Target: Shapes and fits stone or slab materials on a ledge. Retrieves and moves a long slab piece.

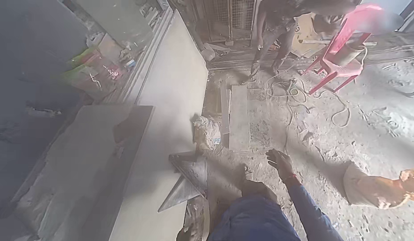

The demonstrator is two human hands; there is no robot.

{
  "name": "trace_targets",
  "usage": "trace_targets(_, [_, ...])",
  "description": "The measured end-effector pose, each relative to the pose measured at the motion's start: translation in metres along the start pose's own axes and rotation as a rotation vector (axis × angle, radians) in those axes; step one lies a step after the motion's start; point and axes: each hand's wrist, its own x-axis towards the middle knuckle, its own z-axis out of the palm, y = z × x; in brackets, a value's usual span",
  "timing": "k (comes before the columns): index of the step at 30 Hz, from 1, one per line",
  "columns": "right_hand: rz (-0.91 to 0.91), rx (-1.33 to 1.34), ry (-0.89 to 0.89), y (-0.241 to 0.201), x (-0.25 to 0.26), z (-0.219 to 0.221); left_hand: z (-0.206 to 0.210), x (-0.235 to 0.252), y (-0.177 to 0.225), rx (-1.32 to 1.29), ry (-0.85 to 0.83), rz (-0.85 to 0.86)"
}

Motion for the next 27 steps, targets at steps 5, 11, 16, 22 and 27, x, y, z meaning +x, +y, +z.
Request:
trace_targets(5, [0.039,-0.090,-0.055,-0.034,0.025,0.031,0.016,-0.007,0.082,-0.064,0.035,0.139])
trace_targets(11, [0.048,-0.147,-0.154,-0.083,0.051,0.112,0.038,0.035,0.122,-0.136,-0.033,-0.008])
trace_targets(16, [0.057,-0.288,-0.218,-0.125,0.091,0.182,0.051,0.088,0.161,-0.144,-0.083,-0.156])
trace_targets(22, [0.002,-0.454,-0.154,-0.182,0.136,0.245,0.073,0.149,0.241,-0.224,-0.121,-0.170])
trace_targets(27, [0.058,-0.632,-0.170,-0.207,0.177,0.299,0.092,0.207,0.324,-0.287,-0.193,-0.074])
